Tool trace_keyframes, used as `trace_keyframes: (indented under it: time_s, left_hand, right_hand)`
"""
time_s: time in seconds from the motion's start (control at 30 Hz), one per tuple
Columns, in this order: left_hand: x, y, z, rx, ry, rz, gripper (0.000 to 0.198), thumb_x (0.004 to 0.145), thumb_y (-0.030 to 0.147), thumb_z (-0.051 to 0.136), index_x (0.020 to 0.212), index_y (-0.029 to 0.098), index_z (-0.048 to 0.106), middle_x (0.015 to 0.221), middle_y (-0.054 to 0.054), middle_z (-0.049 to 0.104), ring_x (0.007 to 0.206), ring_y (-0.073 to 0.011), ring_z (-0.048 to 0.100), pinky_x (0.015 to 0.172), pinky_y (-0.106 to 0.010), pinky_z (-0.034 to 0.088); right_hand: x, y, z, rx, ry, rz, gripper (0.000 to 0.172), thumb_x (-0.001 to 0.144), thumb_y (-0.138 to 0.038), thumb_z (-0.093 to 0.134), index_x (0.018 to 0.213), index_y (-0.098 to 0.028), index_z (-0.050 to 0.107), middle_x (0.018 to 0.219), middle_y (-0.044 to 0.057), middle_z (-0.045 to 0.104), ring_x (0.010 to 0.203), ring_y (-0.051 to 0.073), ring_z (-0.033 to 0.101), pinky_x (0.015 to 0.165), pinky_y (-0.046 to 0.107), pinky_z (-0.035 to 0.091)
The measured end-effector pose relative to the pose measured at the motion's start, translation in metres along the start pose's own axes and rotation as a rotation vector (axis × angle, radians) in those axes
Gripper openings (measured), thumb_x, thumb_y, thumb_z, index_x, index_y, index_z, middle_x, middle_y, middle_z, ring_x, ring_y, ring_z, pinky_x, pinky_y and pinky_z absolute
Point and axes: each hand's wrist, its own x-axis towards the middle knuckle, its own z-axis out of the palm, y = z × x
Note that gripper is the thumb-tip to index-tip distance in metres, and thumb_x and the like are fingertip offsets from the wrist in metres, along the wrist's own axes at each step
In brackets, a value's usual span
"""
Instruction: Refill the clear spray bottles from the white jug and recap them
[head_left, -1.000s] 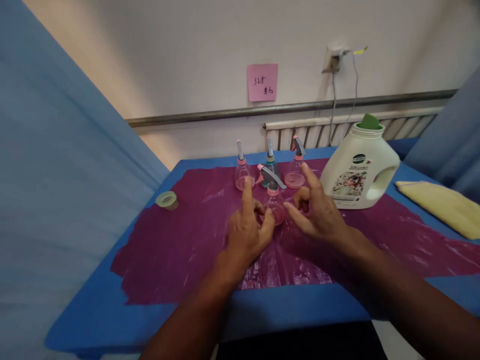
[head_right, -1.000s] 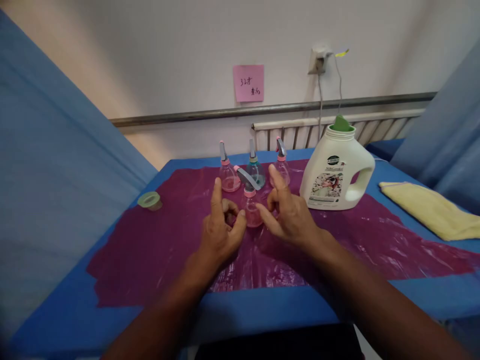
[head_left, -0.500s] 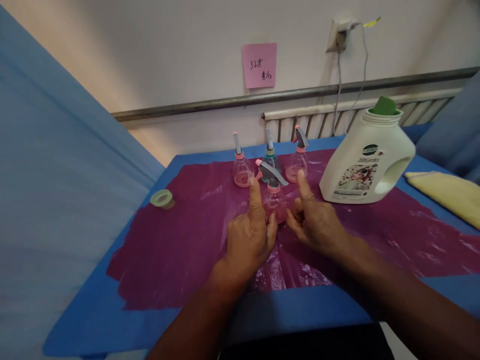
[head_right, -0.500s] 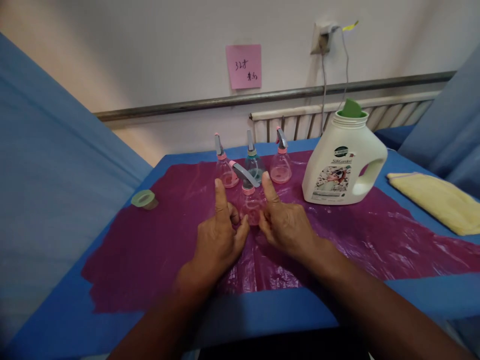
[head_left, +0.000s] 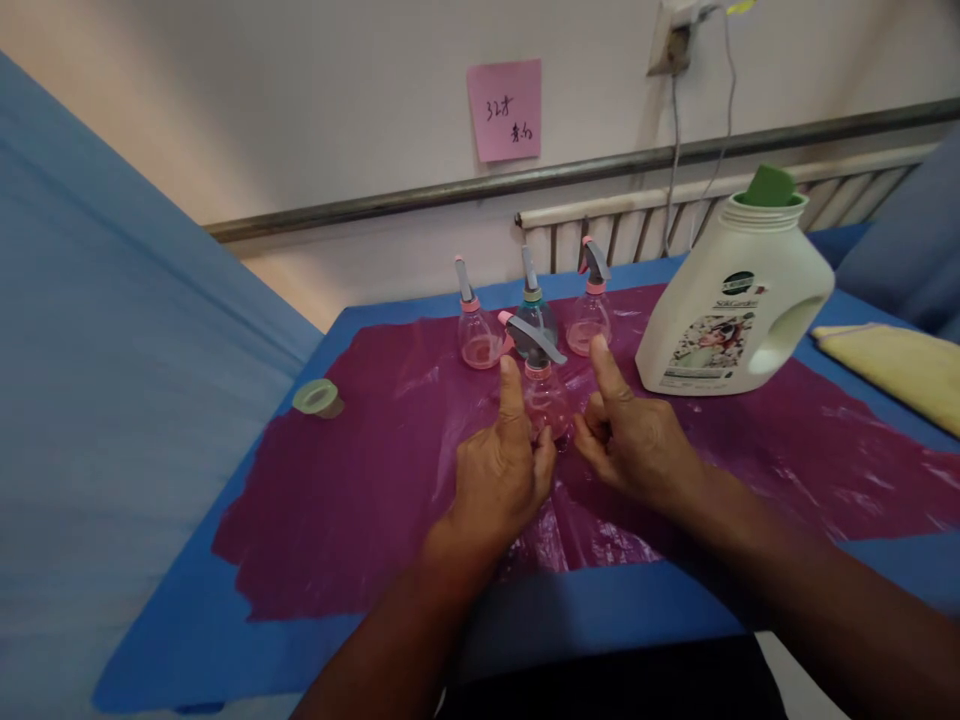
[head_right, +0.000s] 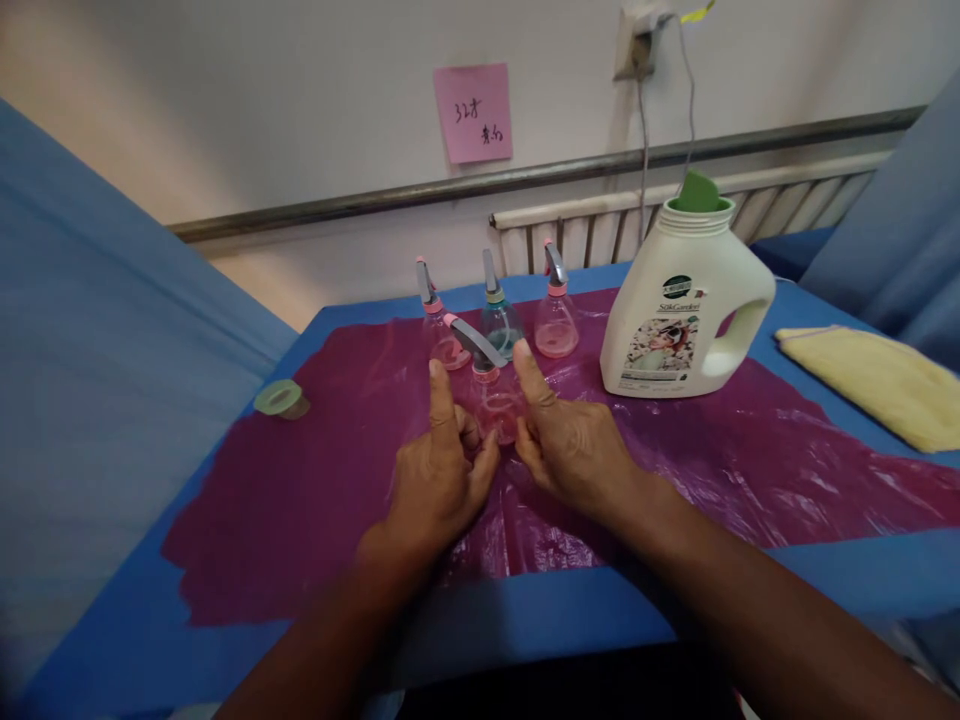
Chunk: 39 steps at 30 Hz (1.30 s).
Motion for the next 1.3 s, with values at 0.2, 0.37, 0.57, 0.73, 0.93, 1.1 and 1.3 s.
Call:
trace_keyframes:
  time_s: [0.2,0.37,0.57,0.73,0.93,1.1,1.3]
  left_hand:
    - [0.001,0.000,0.001,0.014,0.004,-0.006,0.107,0.113,0.024,0.060,0.180,0.022,-0.023,0.086,0.004,0.071,0.066,-0.0190,0.067,0.062,-0.029,0.045]
    - [0.001,-0.002,0.001,0.004,-0.009,-0.023,0.106,0.112,0.025,0.062,0.182,0.023,-0.018,0.094,0.002,0.076,0.068,-0.0179,0.069,0.064,-0.029,0.046]
    - [0.006,0.001,-0.005,-0.288,0.062,-0.147,0.101,0.109,0.025,0.064,0.185,0.028,-0.002,0.090,0.004,0.072,0.065,-0.0144,0.062,0.063,-0.029,0.047]
    - [0.017,0.006,-0.023,-0.638,0.237,-0.238,0.090,0.115,0.031,0.058,0.185,0.033,0.002,0.104,-0.002,0.072,0.082,-0.0166,0.066,0.072,-0.030,0.057]
    - [0.019,-0.009,-0.047,-0.771,0.292,-0.253,0.069,0.118,0.041,0.059,0.180,0.032,0.030,0.138,-0.010,0.074,0.113,-0.0204,0.076,0.104,-0.041,0.065]
    - [0.008,-0.059,-0.053,-0.576,0.161,-0.345,0.070,0.117,0.054,0.059,0.179,0.029,0.037,0.164,-0.017,0.065,0.154,-0.0325,0.063,0.131,-0.061,0.050]
    - [-0.009,-0.111,-0.061,-0.158,-0.097,-0.398,0.077,0.115,0.064,0.048,0.174,0.016,0.046,0.178,-0.023,0.051,0.168,-0.0405,0.049,0.140,-0.069,0.036]
  right_hand:
    - [-0.001,0.000,0.003,0.002,0.006,0.000,0.103,0.107,-0.016,0.054,0.187,-0.022,-0.011,0.073,-0.005,0.070,0.055,0.019,0.060,0.055,0.034,0.043]
    - [-0.003,0.006,0.004,-0.029,-0.070,0.040,0.102,0.109,-0.021,0.054,0.186,-0.018,-0.012,0.075,-0.003,0.073,0.059,0.022,0.067,0.058,0.035,0.044]
    - [-0.008,0.028,-0.006,-0.135,-0.157,0.076,0.079,0.112,-0.034,0.057,0.183,-0.018,0.027,0.096,0.008,0.082,0.079,0.028,0.076,0.068,0.039,0.056]
    - [-0.039,0.056,-0.031,-0.252,-0.275,0.025,0.057,0.115,-0.044,0.056,0.163,-0.013,0.058,0.132,0.022,0.079,0.117,0.038,0.078,0.099,0.055,0.065]
    - [-0.113,0.094,-0.075,-0.413,-0.277,0.066,0.074,0.115,-0.053,0.054,0.177,-0.015,0.044,0.172,0.026,0.057,0.158,0.044,0.059,0.126,0.065,0.055]
    - [-0.176,0.121,-0.101,-0.472,-0.312,0.277,0.089,0.114,-0.060,0.049,0.188,-0.023,0.018,0.176,0.029,0.051,0.164,0.045,0.050,0.129,0.066,0.053]
    - [-0.220,0.139,-0.110,-0.446,-0.328,0.238,0.077,0.116,-0.057,0.033,0.187,-0.042,0.008,0.173,0.021,0.057,0.159,0.044,0.057,0.124,0.074,0.054]
